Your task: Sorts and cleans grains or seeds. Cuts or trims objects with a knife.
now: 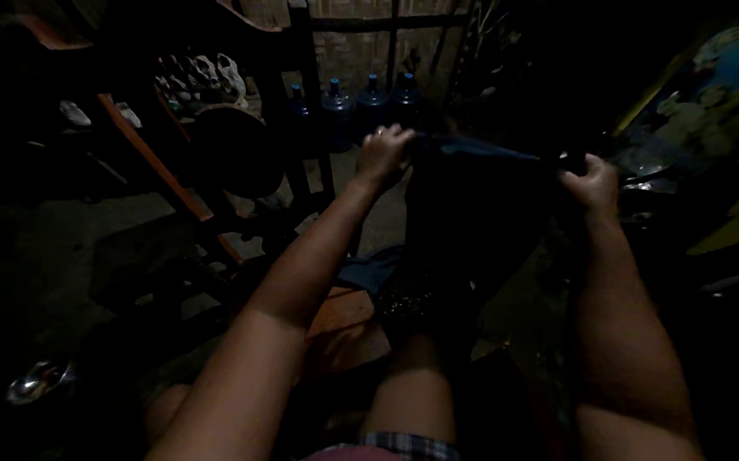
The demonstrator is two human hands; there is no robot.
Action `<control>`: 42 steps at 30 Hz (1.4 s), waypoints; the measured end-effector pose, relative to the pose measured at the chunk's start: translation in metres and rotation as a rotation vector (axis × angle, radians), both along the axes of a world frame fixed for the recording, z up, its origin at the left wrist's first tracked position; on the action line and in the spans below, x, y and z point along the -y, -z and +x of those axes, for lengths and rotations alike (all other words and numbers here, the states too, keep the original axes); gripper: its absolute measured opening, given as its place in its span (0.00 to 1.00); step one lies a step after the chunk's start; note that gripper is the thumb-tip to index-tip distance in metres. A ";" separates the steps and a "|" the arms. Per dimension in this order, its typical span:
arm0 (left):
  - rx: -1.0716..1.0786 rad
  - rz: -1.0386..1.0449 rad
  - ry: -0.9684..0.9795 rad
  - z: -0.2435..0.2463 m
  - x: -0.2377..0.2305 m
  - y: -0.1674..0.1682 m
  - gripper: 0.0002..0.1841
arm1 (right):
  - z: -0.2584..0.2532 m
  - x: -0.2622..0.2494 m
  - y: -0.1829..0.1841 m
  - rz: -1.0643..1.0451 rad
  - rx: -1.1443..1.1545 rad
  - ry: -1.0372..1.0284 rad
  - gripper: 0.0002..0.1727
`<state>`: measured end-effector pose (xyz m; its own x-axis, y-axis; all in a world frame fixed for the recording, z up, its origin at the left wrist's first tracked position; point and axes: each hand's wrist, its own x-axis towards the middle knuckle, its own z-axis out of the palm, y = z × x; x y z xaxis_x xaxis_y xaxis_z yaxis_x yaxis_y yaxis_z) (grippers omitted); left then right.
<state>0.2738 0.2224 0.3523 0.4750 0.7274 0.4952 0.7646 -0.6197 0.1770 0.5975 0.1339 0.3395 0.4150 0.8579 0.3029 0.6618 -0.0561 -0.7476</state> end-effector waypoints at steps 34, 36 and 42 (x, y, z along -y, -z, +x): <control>-0.409 -0.258 0.065 -0.029 0.039 -0.021 0.14 | -0.009 0.013 -0.019 -0.146 0.139 -0.011 0.21; -0.271 -0.300 0.055 -0.026 0.036 -0.028 0.16 | -0.014 0.013 -0.022 -0.086 0.122 0.008 0.23; 0.495 -0.522 0.327 0.014 0.043 -0.016 0.18 | -0.049 0.021 -0.028 -0.014 -0.144 -0.128 0.22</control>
<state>0.2874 0.1795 0.3680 0.5188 0.7852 0.3381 0.3140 -0.5429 0.7789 0.5482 0.1133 0.3680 0.3407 0.9102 0.2356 0.5501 0.0102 -0.8350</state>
